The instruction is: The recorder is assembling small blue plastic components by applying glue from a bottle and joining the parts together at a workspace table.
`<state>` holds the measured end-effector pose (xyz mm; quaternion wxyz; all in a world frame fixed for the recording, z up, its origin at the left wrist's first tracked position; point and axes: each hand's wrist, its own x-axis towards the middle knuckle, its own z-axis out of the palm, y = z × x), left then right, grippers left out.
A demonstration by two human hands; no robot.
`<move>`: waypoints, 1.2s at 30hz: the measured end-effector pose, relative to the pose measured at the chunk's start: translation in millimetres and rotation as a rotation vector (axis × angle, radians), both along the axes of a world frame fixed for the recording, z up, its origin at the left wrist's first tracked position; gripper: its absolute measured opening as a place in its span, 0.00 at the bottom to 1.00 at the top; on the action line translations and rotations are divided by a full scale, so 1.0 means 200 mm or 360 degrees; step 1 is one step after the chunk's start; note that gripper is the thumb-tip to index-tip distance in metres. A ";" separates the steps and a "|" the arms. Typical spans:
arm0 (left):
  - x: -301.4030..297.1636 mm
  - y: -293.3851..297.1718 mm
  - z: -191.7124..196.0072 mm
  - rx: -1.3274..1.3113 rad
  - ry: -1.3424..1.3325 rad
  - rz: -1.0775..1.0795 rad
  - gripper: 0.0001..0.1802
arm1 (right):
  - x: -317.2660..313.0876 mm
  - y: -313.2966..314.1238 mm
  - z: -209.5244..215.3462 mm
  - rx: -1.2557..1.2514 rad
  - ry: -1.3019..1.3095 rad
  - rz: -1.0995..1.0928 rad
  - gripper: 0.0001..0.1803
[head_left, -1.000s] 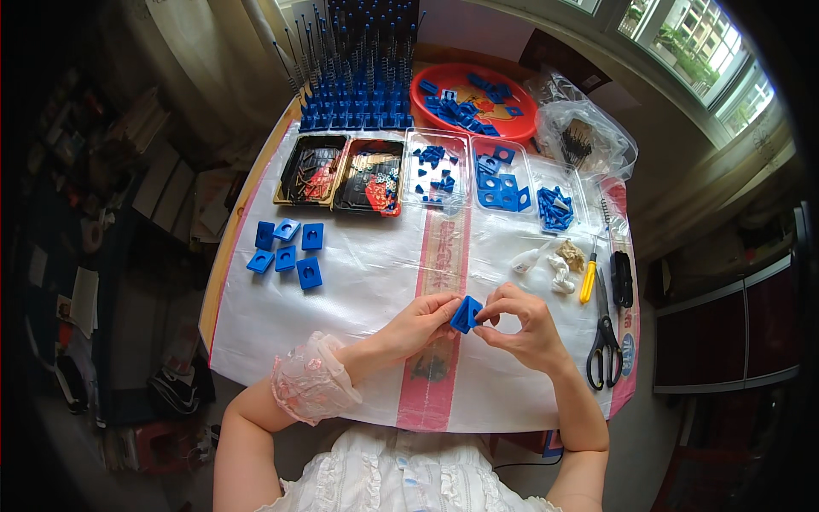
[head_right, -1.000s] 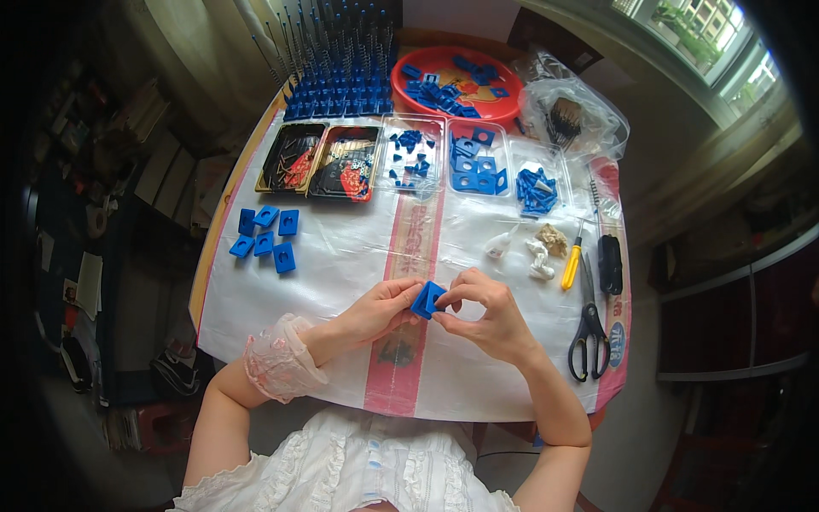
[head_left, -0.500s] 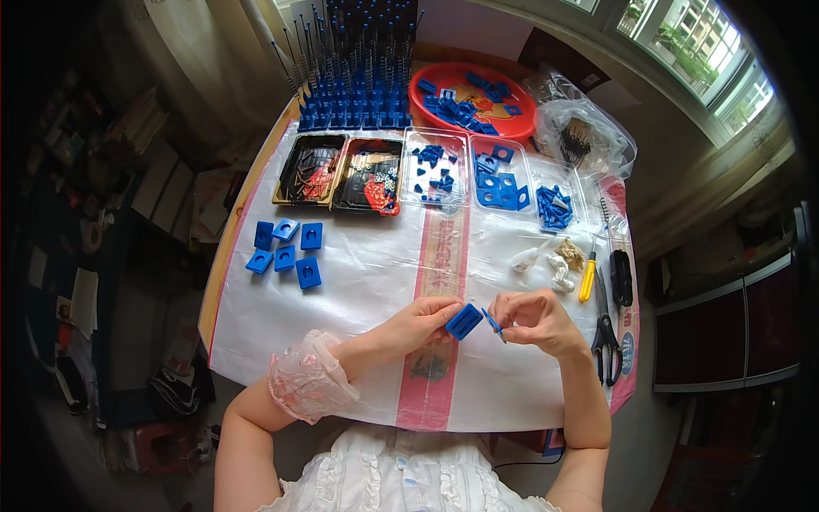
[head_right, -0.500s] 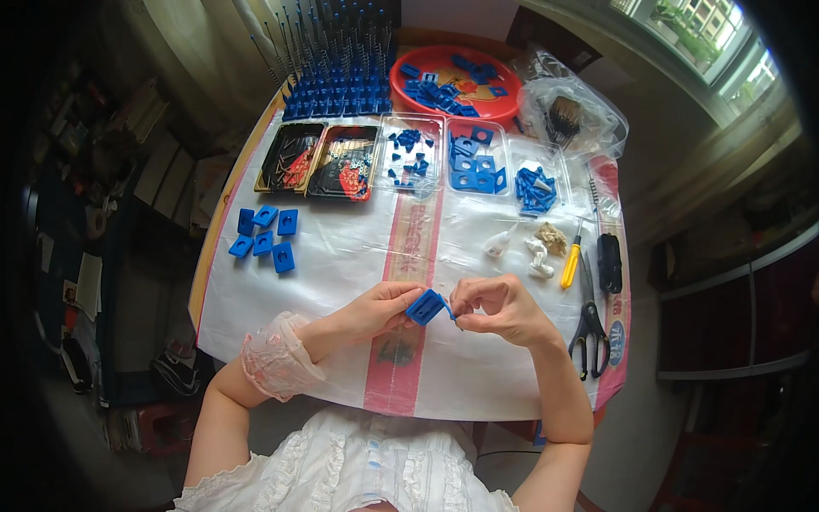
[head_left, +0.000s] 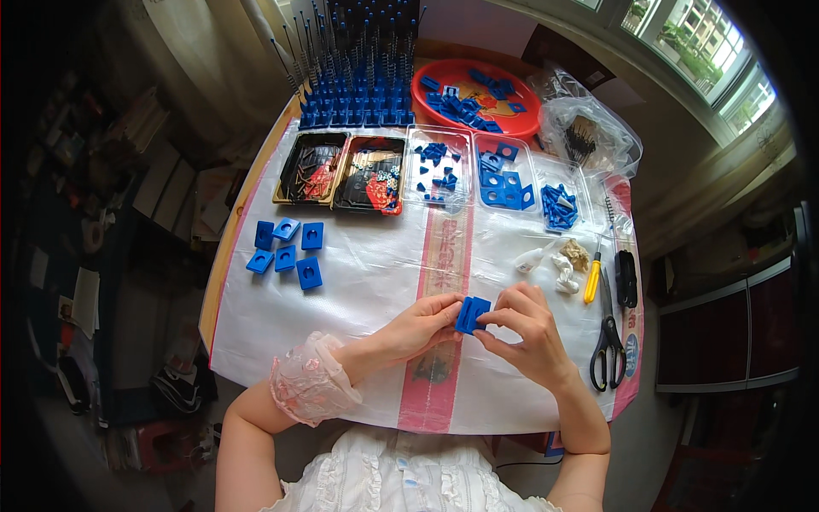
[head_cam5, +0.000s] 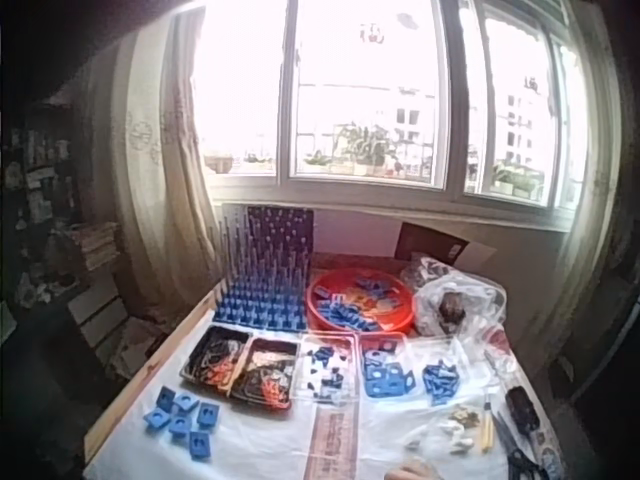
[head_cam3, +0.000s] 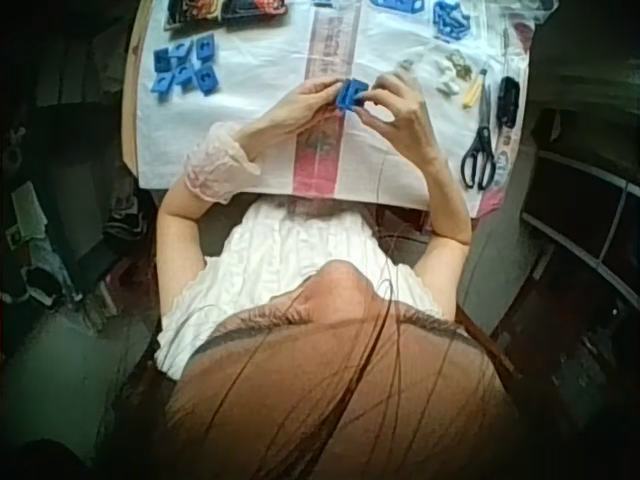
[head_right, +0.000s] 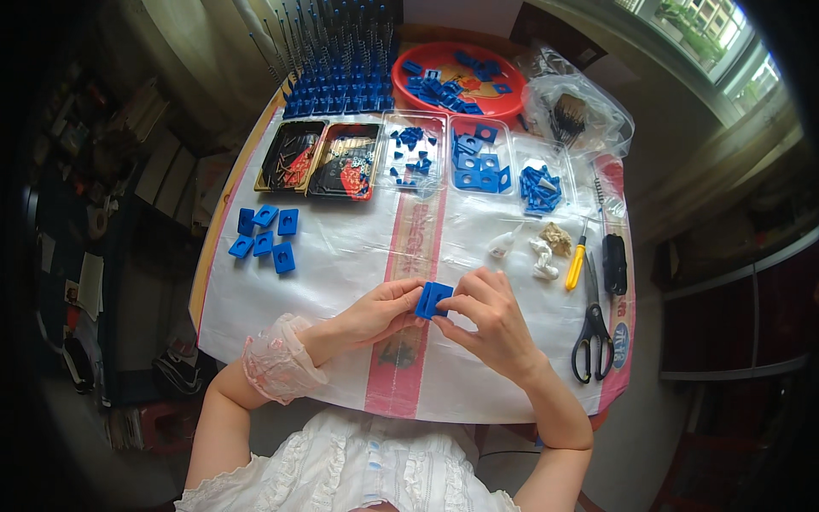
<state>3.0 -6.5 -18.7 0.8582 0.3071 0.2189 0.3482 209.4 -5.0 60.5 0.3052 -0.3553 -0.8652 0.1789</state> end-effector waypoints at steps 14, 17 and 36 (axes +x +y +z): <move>0.01 -0.01 0.00 0.0013 0.0100 0.0039 0.19 | -0.01 -0.01 0.01 0.0142 -0.0173 0.0034 0.10; 0.01 -0.01 0.01 0.0016 0.0140 0.0041 0.18 | -0.01 -0.01 0.01 0.0142 -0.0181 0.0037 0.10; 0.00 -0.02 0.05 -0.0137 0.0101 0.0048 0.18 | 0.00 -0.02 0.05 0.0152 -0.0186 0.0009 0.11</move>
